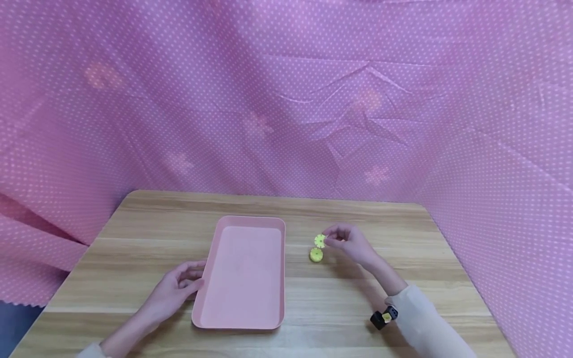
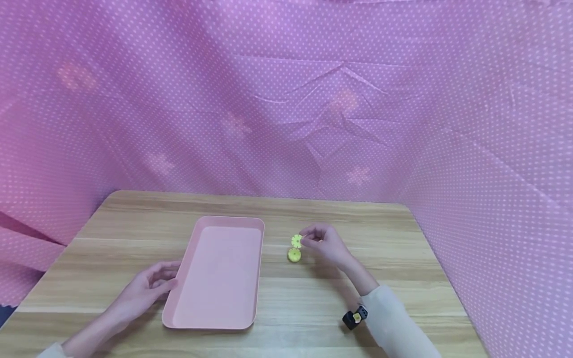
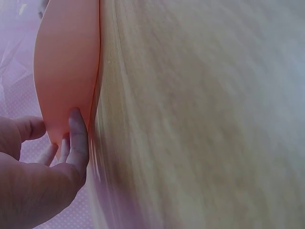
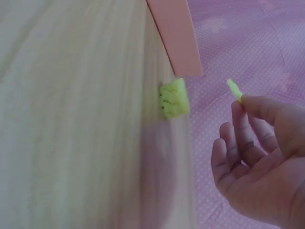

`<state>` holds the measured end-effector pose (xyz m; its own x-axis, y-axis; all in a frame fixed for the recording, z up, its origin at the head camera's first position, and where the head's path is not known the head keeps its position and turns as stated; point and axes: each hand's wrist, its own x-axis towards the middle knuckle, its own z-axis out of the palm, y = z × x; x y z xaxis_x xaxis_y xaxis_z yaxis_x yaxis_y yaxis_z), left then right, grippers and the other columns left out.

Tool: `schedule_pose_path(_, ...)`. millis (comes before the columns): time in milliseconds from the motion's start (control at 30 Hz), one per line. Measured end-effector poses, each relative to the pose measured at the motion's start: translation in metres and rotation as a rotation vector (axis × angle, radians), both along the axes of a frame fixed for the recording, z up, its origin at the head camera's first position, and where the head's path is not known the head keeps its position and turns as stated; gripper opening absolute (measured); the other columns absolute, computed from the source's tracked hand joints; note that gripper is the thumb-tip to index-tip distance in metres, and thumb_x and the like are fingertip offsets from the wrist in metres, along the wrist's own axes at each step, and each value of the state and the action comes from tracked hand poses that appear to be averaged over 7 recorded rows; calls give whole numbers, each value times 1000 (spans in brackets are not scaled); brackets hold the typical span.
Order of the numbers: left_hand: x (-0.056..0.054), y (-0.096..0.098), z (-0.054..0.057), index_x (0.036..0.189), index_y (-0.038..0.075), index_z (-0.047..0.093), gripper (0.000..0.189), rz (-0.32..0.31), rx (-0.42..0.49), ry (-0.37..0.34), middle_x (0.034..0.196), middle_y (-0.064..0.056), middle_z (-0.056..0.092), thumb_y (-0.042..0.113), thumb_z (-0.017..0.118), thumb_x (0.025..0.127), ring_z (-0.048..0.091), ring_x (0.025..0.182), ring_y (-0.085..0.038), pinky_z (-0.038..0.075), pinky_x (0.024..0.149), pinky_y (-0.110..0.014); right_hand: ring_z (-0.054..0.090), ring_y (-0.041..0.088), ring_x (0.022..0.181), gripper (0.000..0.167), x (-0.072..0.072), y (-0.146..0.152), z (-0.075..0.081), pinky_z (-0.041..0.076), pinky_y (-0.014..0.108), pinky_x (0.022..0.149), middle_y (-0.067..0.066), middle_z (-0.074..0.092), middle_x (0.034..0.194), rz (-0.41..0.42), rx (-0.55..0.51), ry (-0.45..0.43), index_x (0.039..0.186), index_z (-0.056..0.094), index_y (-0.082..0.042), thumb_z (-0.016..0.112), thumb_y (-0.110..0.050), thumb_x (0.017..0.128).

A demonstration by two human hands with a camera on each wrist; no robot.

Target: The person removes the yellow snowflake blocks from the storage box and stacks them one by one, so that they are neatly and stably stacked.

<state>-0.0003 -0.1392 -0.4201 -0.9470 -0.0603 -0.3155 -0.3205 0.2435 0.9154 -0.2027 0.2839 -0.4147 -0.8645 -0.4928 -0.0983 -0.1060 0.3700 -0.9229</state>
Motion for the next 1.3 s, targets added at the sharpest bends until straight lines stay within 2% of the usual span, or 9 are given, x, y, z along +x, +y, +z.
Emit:
schedule_pose_path(100,-1,-1,0,151,1,49,52,4,-5,-5,139,-26,64,10,66,103,72,106,-8,64,87,-23,68,20,83,25,2,2,-4,58,24,71,22,75,100,-28,-7,-63,117,71,6,74,-5,94)
schedule_pose_path(267,-1,-2,0,151,1,48,53,0,-4,-8,140,-26,63,11,66,103,71,108,-8,63,88,-23,68,15,81,31,6,3,-11,59,24,68,13,75,96,-55,-20,-160,121,68,9,73,-7,95)
schedule_pose_path(400,-2,-3,-1,151,1,48,53,-2,-6,-8,141,-26,63,11,66,103,71,109,-9,63,88,-23,67,11,77,33,6,2,-16,58,21,65,6,75,94,-46,-31,-201,122,67,10,73,-7,95)
schedule_pose_path(667,-4,-5,-1,152,1,48,53,-8,5,-5,140,-26,63,12,66,103,71,108,-9,63,87,-23,66,11,71,31,6,-1,-22,57,21,61,11,76,93,-11,-37,-186,120,67,13,73,-3,94)
schedule_pose_path(967,-6,-7,-1,152,1,48,53,-15,6,-2,140,-26,63,12,66,103,72,106,-10,64,88,-23,64,9,72,29,5,-4,-27,54,19,61,5,76,90,-20,-24,-172,118,69,12,73,-6,95)
schedule_pose_path(1300,-10,-8,0,151,1,48,53,-20,5,3,140,-26,63,12,66,103,72,107,-10,63,88,-22,62,9,72,28,5,-5,-28,51,18,60,6,76,92,-29,10,-161,117,70,10,73,-8,96)
